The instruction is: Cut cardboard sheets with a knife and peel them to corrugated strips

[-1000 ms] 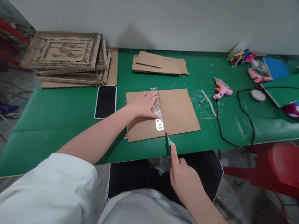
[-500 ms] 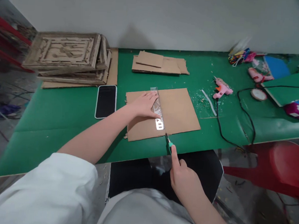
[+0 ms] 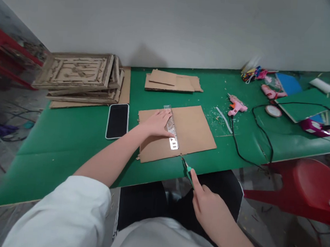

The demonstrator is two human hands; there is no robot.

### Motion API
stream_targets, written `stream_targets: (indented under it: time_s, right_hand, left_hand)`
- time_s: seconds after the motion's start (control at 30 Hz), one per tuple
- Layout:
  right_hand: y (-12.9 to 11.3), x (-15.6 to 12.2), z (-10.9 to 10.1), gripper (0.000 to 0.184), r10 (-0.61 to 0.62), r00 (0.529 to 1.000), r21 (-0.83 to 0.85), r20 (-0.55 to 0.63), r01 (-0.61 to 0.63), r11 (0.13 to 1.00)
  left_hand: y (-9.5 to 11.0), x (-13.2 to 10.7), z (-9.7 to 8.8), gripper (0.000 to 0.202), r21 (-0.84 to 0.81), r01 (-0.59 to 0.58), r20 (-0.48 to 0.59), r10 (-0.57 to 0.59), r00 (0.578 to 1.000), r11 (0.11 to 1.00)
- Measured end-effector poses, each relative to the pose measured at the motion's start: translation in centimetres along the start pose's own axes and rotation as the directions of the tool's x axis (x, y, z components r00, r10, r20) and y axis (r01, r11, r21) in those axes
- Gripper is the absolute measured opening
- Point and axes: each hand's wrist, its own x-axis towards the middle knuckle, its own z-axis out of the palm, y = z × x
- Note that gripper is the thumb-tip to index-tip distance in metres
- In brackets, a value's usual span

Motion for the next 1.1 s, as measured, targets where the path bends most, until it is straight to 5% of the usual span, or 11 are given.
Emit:
stream_targets:
  time_s: [0.27,0.53,0.67,1.1]
  right_hand:
    - [2.1,1.2,-4.0,0.053,0.071,0.972,0.342,-0.222,0.010,0.940]
    - [2.0,15.1,-7.9,0.055,0.071,0.986,0.431,-0.148,0.000,0.903]
    - [1.6,19.1,-8.1,0.052,0.103,0.984,0.408,-0.147,-0.034,0.912]
    - [0.7,20.1,-8.9,0.053,0.071,0.993,0.322,-0.093,-0.037,0.946]
  left_hand:
    - [0.0,-0.3,0.0,0.105,-0.003,0.009,-0.058,-0.009,0.998,1.000]
    - [0.3,-0.2,0.2,0.107,-0.010,-0.002,-0.100,0.001,0.995,1.000]
    - [0.2,-0.2,0.5,0.104,-0.028,-0.010,-0.128,0.006,0.992,1.000]
    - [0.0,-0.1,0.8,0.107,-0.053,-0.020,-0.151,0.012,0.989,0.998]
